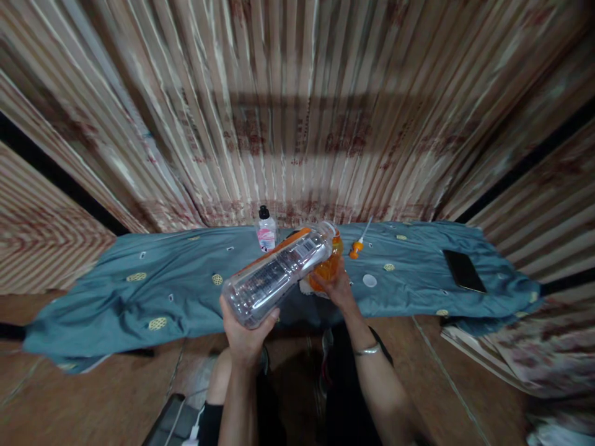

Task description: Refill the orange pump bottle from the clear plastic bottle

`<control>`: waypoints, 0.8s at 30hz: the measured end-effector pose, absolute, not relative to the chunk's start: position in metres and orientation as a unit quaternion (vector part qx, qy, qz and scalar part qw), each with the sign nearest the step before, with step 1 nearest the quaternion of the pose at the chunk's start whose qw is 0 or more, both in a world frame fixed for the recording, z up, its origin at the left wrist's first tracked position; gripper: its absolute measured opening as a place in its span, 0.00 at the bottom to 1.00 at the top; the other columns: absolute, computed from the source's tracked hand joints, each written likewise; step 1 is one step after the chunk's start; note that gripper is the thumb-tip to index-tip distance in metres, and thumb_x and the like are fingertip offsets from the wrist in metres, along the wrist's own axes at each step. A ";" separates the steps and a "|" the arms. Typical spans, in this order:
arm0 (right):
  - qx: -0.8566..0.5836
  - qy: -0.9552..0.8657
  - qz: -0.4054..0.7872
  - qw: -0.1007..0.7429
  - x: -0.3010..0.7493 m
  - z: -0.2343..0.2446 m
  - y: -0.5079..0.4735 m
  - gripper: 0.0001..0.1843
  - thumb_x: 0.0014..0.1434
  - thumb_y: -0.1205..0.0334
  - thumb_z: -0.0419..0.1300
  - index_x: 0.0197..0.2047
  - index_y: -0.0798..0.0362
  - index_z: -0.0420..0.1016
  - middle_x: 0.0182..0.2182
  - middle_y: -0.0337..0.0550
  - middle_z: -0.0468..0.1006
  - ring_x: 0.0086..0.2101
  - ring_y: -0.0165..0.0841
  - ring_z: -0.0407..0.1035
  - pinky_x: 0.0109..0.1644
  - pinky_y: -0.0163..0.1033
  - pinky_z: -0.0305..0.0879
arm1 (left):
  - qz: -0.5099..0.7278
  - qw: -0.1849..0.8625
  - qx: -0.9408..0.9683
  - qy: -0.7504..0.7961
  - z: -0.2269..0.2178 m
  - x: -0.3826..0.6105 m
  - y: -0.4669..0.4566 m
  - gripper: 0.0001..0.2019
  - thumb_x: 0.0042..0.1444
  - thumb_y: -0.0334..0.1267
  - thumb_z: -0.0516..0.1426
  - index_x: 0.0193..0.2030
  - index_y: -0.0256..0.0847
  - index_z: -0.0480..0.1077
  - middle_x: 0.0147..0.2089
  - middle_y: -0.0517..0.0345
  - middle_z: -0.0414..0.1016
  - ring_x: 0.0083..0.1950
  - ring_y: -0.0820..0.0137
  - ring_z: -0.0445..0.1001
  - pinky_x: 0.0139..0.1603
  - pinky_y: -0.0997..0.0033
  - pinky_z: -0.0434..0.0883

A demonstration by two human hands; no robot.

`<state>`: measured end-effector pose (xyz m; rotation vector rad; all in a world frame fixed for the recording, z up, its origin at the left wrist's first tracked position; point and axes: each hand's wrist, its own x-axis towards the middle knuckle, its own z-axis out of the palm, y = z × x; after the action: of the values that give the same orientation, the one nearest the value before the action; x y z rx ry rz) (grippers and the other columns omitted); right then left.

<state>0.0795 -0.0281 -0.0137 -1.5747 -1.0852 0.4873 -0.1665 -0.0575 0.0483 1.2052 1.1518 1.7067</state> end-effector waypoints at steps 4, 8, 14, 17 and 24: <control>-0.663 -0.457 0.203 0.557 0.079 -0.013 -0.029 0.54 0.49 0.41 0.73 0.72 0.56 0.61 0.59 0.60 0.81 0.56 0.58 0.79 0.61 0.66 0.76 | 0.674 0.368 0.457 0.449 0.056 -0.163 -0.059 0.43 0.31 0.50 0.79 0.54 0.40 0.70 0.47 0.50 0.80 0.45 0.62 0.82 0.48 0.63 0.80; -0.663 -0.458 0.195 0.560 0.078 -0.009 -0.030 0.51 0.50 0.42 0.73 0.71 0.54 0.63 0.59 0.57 0.82 0.55 0.58 0.80 0.61 0.68 0.76 | 0.669 0.392 0.442 0.451 0.062 -0.161 -0.063 0.42 0.32 0.47 0.79 0.54 0.37 0.71 0.49 0.47 0.81 0.48 0.60 0.82 0.50 0.62 0.80; -0.658 -0.465 0.198 0.558 0.078 -0.005 -0.033 0.51 0.50 0.41 0.74 0.71 0.53 0.64 0.56 0.56 0.84 0.53 0.55 0.81 0.59 0.65 0.78 | 0.670 0.394 0.421 0.468 0.055 -0.162 -0.066 0.43 0.29 0.46 0.79 0.54 0.39 0.70 0.47 0.50 0.82 0.45 0.61 0.83 0.47 0.64 0.81; -0.665 -0.462 0.189 0.556 0.077 -0.004 -0.034 0.52 0.49 0.42 0.74 0.71 0.55 0.64 0.56 0.58 0.84 0.53 0.56 0.81 0.59 0.66 0.78 | 0.651 0.399 0.429 0.483 0.047 -0.166 -0.066 0.44 0.29 0.44 0.80 0.55 0.40 0.70 0.48 0.51 0.81 0.46 0.61 0.83 0.51 0.63 0.81; -0.670 -0.458 0.187 0.554 0.074 -0.002 -0.034 0.53 0.49 0.41 0.73 0.72 0.54 0.63 0.57 0.58 0.83 0.55 0.57 0.80 0.61 0.66 0.77 | 0.648 0.345 0.443 0.514 0.040 -0.172 -0.067 0.42 0.27 0.51 0.79 0.51 0.40 0.72 0.44 0.53 0.83 0.42 0.58 0.84 0.47 0.58 0.83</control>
<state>0.0737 -0.0341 -0.0020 -1.5836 -1.0823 0.4419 -0.1718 -0.0675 0.0405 1.1514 1.3349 1.6818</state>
